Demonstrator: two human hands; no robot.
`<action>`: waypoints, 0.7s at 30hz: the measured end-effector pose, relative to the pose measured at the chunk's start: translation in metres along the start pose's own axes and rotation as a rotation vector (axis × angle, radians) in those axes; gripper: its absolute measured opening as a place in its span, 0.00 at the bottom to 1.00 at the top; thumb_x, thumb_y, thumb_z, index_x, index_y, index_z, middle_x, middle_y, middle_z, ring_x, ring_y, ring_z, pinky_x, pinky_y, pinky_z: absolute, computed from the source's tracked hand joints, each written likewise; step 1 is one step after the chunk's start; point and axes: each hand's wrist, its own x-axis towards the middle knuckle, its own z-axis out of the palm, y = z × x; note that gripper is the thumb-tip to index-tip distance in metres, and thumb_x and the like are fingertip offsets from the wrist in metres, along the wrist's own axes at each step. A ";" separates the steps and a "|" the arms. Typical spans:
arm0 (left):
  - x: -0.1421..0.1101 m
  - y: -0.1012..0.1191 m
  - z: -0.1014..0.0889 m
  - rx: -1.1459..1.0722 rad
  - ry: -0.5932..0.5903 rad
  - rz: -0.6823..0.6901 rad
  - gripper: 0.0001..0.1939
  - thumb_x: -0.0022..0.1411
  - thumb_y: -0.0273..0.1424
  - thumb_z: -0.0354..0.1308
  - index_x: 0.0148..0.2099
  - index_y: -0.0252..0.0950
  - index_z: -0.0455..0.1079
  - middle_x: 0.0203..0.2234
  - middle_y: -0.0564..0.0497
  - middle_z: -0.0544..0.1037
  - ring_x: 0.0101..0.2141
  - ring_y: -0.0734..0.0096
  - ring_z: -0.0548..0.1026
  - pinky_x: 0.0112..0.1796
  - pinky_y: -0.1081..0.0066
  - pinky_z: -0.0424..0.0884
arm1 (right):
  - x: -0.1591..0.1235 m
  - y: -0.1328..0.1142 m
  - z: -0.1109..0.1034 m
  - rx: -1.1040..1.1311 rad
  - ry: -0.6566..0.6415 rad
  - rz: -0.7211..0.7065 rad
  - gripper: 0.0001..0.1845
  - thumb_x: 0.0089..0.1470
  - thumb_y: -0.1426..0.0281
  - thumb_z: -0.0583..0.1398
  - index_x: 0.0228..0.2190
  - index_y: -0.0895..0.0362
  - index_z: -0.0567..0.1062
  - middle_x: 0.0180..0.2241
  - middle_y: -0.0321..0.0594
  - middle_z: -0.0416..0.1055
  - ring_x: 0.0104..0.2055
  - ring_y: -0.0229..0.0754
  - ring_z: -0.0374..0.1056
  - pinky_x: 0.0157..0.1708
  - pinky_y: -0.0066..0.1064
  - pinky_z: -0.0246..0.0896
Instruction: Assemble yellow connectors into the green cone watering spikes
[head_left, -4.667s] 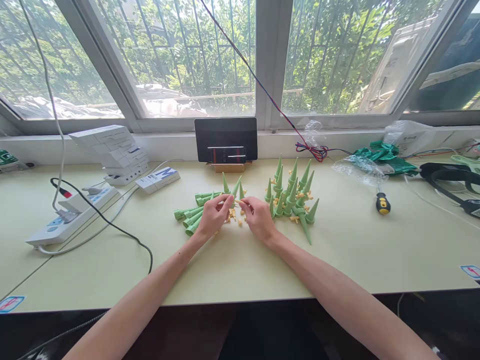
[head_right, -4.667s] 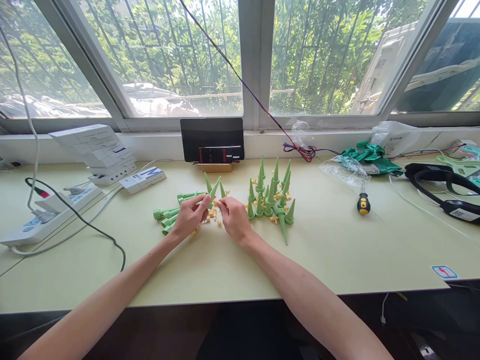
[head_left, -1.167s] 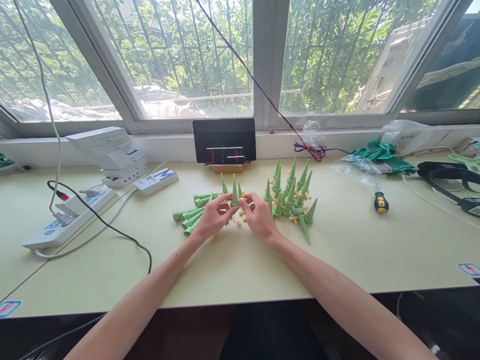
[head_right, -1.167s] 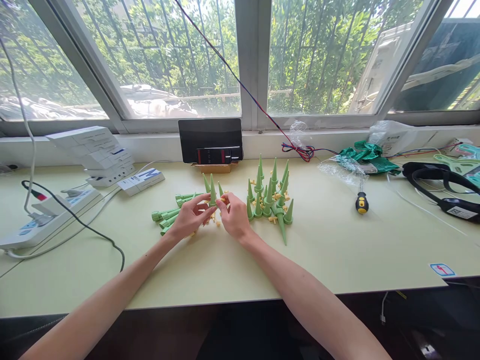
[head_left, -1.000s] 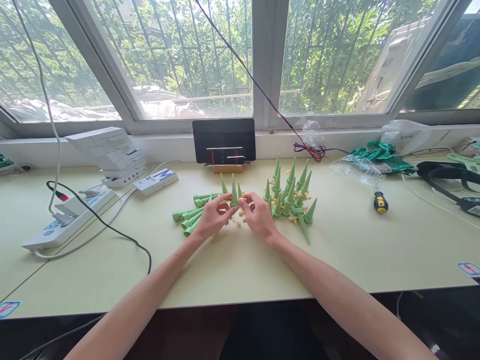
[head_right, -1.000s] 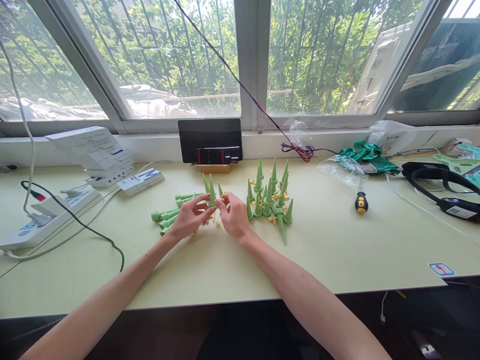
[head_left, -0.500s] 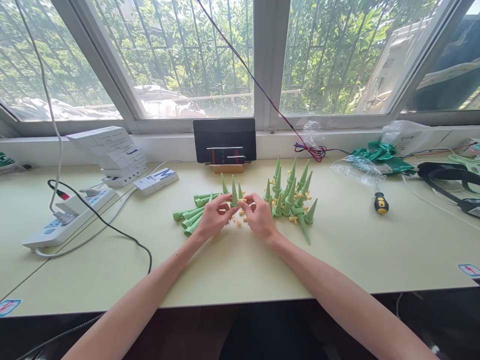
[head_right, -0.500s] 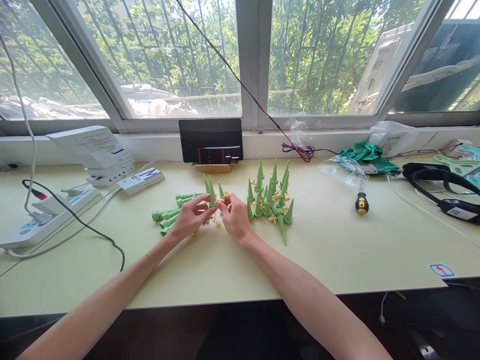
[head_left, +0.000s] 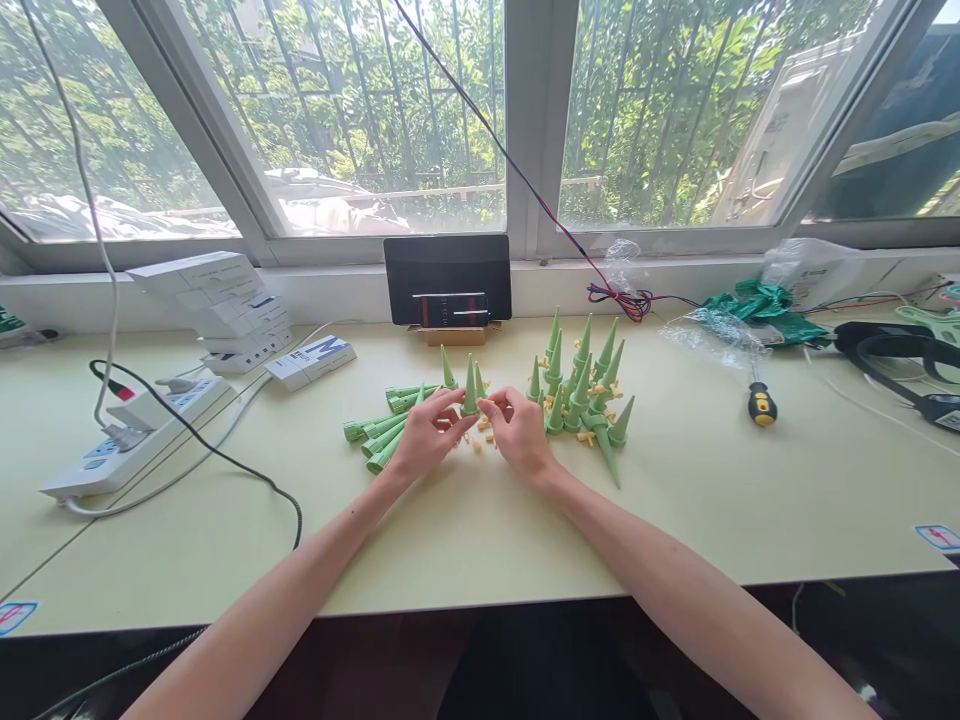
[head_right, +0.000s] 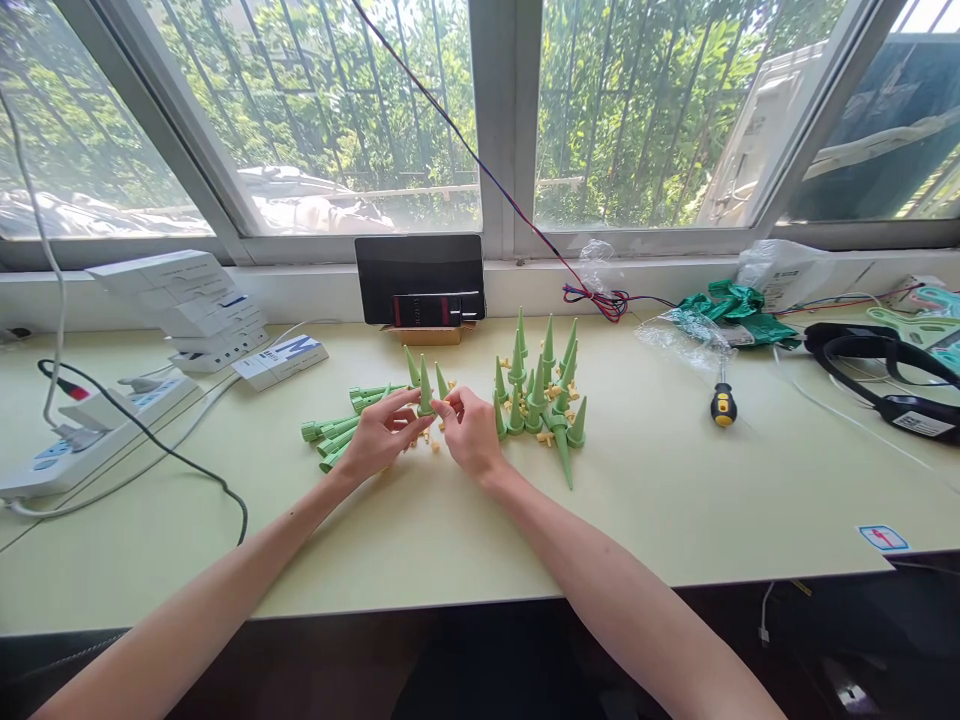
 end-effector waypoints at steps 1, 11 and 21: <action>0.000 0.000 0.000 0.004 -0.005 0.007 0.22 0.58 0.41 0.64 0.53 0.39 0.74 0.37 0.50 0.70 0.23 0.79 0.70 0.21 0.75 0.74 | 0.000 0.000 0.000 -0.004 0.003 -0.001 0.17 0.60 0.55 0.57 0.28 0.55 0.68 0.22 0.33 0.66 0.20 0.35 0.61 0.22 0.28 0.58; -0.001 0.007 0.000 0.037 -0.055 0.036 0.20 0.60 0.38 0.62 0.55 0.43 0.74 0.35 0.52 0.68 0.24 0.80 0.71 0.25 0.74 0.75 | 0.001 -0.001 -0.001 -0.050 0.062 0.007 0.21 0.60 0.56 0.56 0.21 0.55 0.65 0.16 0.30 0.62 0.19 0.35 0.56 0.23 0.28 0.52; -0.002 0.012 0.001 0.064 -0.069 0.064 0.19 0.61 0.36 0.62 0.55 0.43 0.74 0.35 0.52 0.69 0.24 0.80 0.69 0.25 0.75 0.74 | 0.003 -0.003 0.000 -0.101 0.096 0.027 0.24 0.60 0.57 0.55 0.17 0.54 0.60 0.15 0.29 0.56 0.19 0.34 0.51 0.23 0.29 0.50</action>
